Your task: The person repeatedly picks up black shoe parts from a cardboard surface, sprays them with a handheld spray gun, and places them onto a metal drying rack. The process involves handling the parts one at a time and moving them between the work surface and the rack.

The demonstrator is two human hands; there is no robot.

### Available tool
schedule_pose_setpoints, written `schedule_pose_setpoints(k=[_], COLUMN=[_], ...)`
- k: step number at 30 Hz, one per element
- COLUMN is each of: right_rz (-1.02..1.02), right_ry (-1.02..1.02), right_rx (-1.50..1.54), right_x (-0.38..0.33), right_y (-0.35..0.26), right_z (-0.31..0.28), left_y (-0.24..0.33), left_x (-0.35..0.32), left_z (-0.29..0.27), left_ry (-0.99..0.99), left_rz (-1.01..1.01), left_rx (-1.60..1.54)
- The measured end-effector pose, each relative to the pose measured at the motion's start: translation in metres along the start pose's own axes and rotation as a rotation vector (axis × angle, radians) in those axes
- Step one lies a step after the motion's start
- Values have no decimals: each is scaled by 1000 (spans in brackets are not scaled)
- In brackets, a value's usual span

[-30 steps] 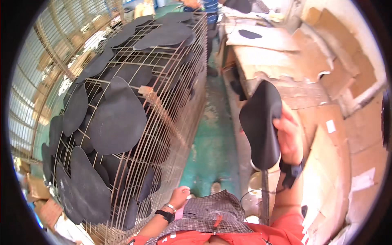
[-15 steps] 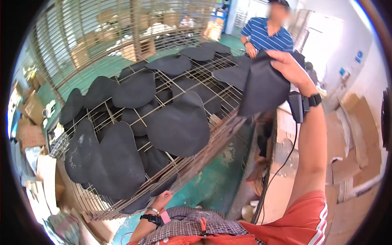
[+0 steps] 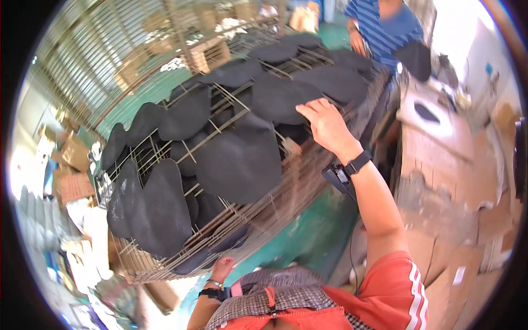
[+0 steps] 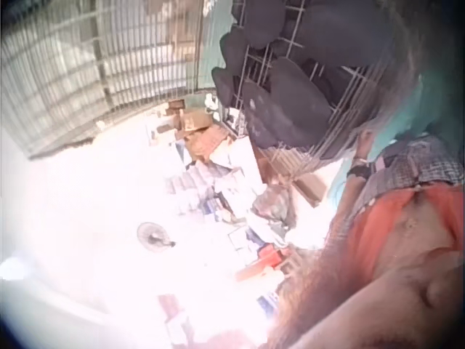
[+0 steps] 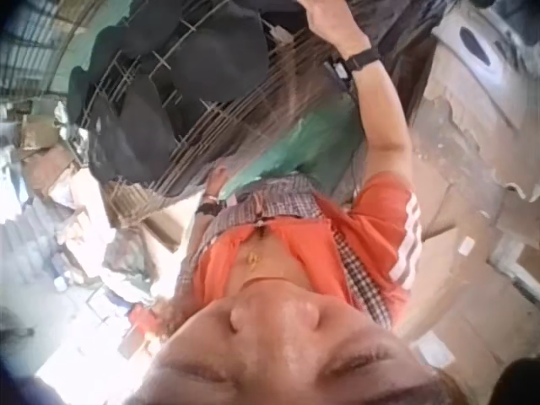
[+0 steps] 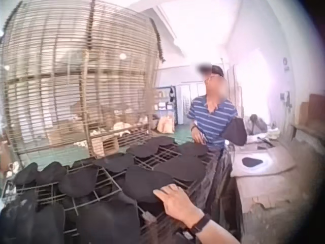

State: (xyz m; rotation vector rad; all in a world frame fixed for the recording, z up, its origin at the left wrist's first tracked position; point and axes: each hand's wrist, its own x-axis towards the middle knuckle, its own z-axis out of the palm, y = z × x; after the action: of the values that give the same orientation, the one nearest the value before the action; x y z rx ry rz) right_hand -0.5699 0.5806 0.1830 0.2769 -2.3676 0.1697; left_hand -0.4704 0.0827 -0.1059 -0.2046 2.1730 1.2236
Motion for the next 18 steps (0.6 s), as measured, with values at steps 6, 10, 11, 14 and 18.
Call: schedule_pose_setpoints(k=[6, 10, 11, 14, 18], right_rz=[587, 1013, 1127, 1332, 1506], right_ry=[295, 172, 87, 1, 21], right_rx=[227, 401, 465, 583, 560], right_x=[-185, -322, -346, -389, -432], right_y=[-71, -176, -206, -291, -398], right_z=[-9, 0, -3, -25, -41], left_y=[9, 23, 17, 0, -17], left_x=[21, 28, 31, 29, -6], left_z=[-3, 15, 19, 32, 39], left_ry=[-193, -357, -423, -598, -708], left_rz=[50, 221, 255, 279, 200], left_rx=[214, 544, 566, 627, 665])
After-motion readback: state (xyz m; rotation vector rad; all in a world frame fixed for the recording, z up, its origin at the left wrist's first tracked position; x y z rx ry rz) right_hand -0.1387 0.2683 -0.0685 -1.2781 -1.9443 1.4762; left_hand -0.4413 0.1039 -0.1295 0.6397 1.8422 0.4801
